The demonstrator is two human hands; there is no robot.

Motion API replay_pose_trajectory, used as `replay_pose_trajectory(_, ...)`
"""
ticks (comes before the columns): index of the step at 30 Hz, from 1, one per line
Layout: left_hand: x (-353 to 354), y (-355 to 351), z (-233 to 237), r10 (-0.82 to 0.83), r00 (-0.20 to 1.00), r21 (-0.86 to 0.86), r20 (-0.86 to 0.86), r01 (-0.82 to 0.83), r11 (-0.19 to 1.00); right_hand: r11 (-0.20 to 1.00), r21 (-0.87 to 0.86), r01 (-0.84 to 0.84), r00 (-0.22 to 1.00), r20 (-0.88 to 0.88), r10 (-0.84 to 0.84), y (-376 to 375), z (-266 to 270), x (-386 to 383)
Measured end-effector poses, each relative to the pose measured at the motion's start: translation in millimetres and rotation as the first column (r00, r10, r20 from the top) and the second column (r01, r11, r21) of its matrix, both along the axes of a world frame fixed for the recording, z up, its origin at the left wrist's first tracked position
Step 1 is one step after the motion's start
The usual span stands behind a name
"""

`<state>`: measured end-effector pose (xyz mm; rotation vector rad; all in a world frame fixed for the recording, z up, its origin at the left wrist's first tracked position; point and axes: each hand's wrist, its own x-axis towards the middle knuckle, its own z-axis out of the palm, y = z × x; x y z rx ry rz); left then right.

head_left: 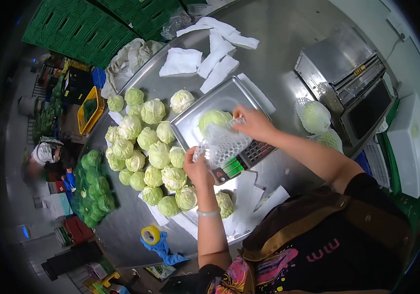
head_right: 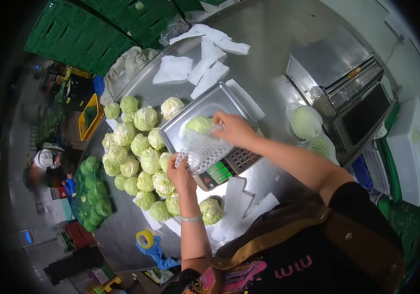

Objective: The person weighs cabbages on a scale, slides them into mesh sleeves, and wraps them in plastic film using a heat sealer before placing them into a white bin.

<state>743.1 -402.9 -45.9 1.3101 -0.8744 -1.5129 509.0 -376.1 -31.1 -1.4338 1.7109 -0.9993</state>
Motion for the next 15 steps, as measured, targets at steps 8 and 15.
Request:
replay_pose_trajectory(8,-22.3,-58.6,-65.3,0.04,0.995,0.318,-0.09,-0.009,0.948,0.98,0.197,-0.039,0.992,-0.11,0.061,-75.7,-44.4,11.0)
replay_pose_trajectory(15,16.5,23.2,-62.9,-0.154,0.559,0.122,-0.815,0.426,0.897,0.983,-0.005,-0.181,0.972,-0.151,0.178,34.7,36.7,33.3)
